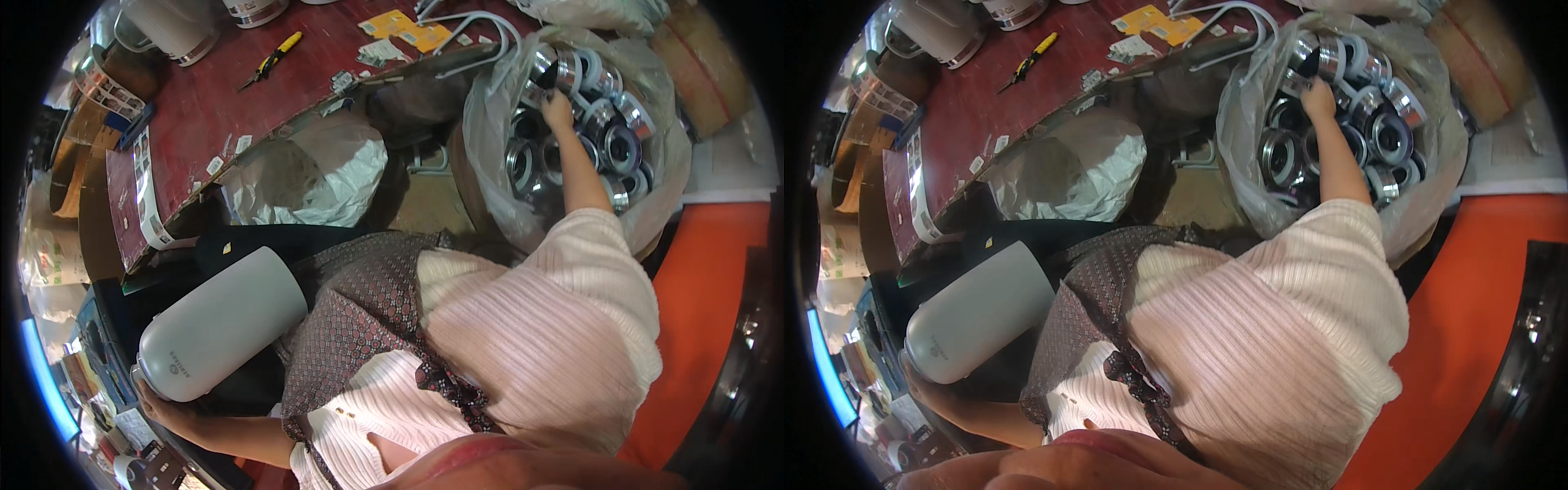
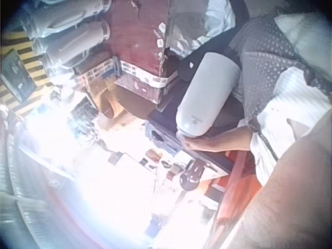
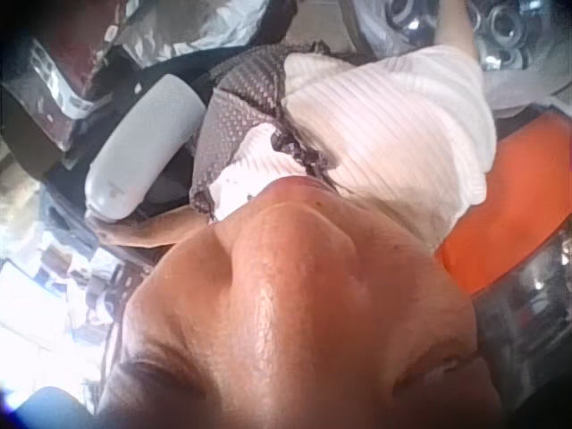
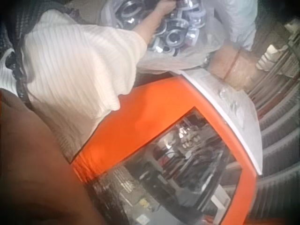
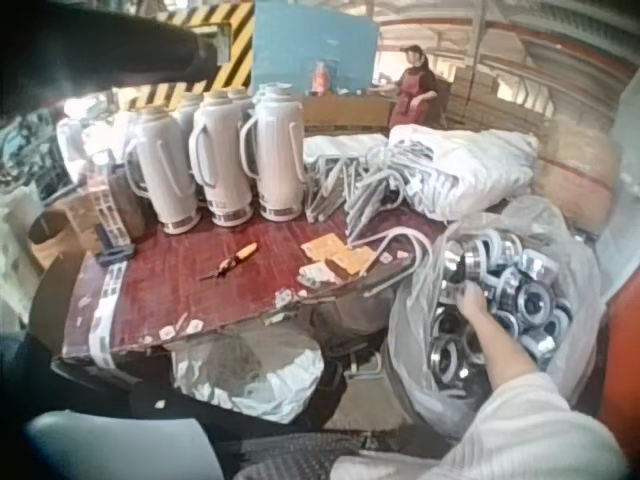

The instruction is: The person assembles electric kettles by inserting heating elements, attaching lids, and applying labels. They handle multiple kettles one at a time, using a screwdriver to secure internal components and placing finished units on a nearby table.

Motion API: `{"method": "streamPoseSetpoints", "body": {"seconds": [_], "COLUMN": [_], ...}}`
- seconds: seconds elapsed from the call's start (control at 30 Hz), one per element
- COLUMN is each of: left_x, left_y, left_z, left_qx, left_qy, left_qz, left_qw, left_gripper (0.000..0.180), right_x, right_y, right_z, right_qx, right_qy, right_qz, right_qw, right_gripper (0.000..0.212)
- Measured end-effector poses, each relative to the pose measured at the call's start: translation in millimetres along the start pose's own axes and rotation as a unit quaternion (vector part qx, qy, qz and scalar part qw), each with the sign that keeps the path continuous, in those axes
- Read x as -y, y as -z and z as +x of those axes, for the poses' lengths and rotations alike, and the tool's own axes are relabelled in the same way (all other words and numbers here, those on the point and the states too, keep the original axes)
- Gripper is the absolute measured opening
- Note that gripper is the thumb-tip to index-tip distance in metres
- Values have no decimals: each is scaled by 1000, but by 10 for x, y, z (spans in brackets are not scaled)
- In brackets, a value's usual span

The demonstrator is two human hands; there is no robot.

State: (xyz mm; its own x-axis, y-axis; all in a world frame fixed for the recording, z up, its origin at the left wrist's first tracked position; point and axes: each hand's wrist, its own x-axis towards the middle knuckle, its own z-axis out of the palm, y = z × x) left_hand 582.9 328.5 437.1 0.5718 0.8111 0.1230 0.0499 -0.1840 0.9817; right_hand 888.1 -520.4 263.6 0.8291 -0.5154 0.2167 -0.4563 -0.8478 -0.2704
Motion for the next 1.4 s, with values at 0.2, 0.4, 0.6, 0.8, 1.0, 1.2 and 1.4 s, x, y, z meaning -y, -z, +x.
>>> {"method": "streamPoseSetpoints", "body": {"seconds": [0.2,0.4,0.6,0.8,1.0,1.2,1.4], "left_x": [298,705,1146,1486,1580,1431,1255], "left_y": [344,401,824,909,437,652,620], "left_z": [33,167,176,-177,-653,-909,-813], "left_qx": [-27,-33,-15,-165,-249,-305,-342], "left_qy": [61,102,207,-6,96,100,56], "left_qz": [-28,-91,-200,-228,-435,-481,-389], "left_qw": [997,990,958,960,860,816,853], "left_gripper": [49,47,55,49,40,43,45], "right_x": [-587,56,1513,3758,5337,5374,5532], "right_y": [-477,331,1529,1337,913,1100,742], "right_z": [484,923,327,-1030,-3275,-4017,-3982], "right_qx": [-446,-119,-286,100,192,81,285], "right_qy": [-83,-128,163,385,603,698,570], "right_qz": [126,40,-209,531,596,604,593], "right_qw": [882,984,921,748,494,376,492], "right_gripper": [77,94,82,73,84,88,83]}}
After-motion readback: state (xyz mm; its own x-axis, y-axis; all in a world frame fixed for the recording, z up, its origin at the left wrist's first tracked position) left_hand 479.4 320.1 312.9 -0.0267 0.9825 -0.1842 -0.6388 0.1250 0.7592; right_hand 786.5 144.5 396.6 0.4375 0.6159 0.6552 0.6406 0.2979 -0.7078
